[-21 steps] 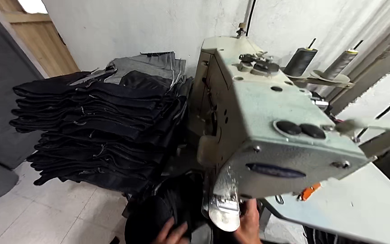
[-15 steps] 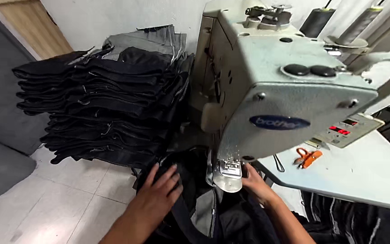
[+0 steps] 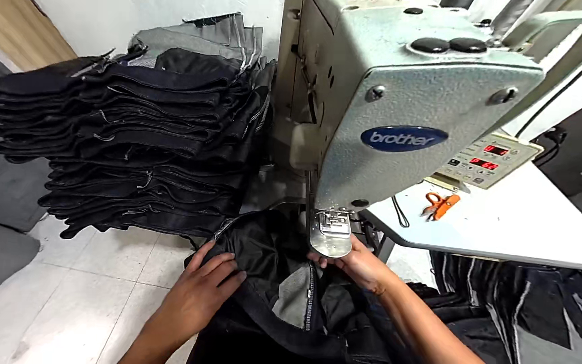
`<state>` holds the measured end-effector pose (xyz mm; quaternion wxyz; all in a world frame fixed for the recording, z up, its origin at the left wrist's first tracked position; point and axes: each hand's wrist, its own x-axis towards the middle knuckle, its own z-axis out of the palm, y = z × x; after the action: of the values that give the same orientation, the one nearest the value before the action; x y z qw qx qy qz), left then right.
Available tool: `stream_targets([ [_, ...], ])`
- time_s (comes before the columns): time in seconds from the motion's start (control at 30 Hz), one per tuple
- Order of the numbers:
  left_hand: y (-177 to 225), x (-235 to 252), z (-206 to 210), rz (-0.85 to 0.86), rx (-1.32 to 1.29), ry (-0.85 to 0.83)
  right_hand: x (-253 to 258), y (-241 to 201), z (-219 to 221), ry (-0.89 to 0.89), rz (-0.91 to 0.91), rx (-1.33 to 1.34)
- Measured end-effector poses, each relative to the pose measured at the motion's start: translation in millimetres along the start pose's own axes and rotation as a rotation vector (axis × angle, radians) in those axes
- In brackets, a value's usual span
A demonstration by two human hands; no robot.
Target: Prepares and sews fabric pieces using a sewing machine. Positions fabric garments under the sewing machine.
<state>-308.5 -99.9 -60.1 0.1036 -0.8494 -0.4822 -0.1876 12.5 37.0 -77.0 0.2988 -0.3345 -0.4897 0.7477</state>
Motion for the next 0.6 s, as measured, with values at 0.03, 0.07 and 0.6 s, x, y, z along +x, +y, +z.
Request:
stream_targets([
  [0.03,-5.0,-0.9,-9.0,0.007,0.002,0.031,-2.6,-0.3,0.7,0.010,-0.002,-0.118],
  [0.07,-12.5,-3.0,-22.3,0.011,0.010,0.048,-7.4,2.3,0.4,-0.013,-0.022,-0.261],
  [0.6,18.6,-38.9,-41.8,0.079,-0.127,-0.270,-121.9,41.7,5.9,-0.480,-0.452,-0.920],
])
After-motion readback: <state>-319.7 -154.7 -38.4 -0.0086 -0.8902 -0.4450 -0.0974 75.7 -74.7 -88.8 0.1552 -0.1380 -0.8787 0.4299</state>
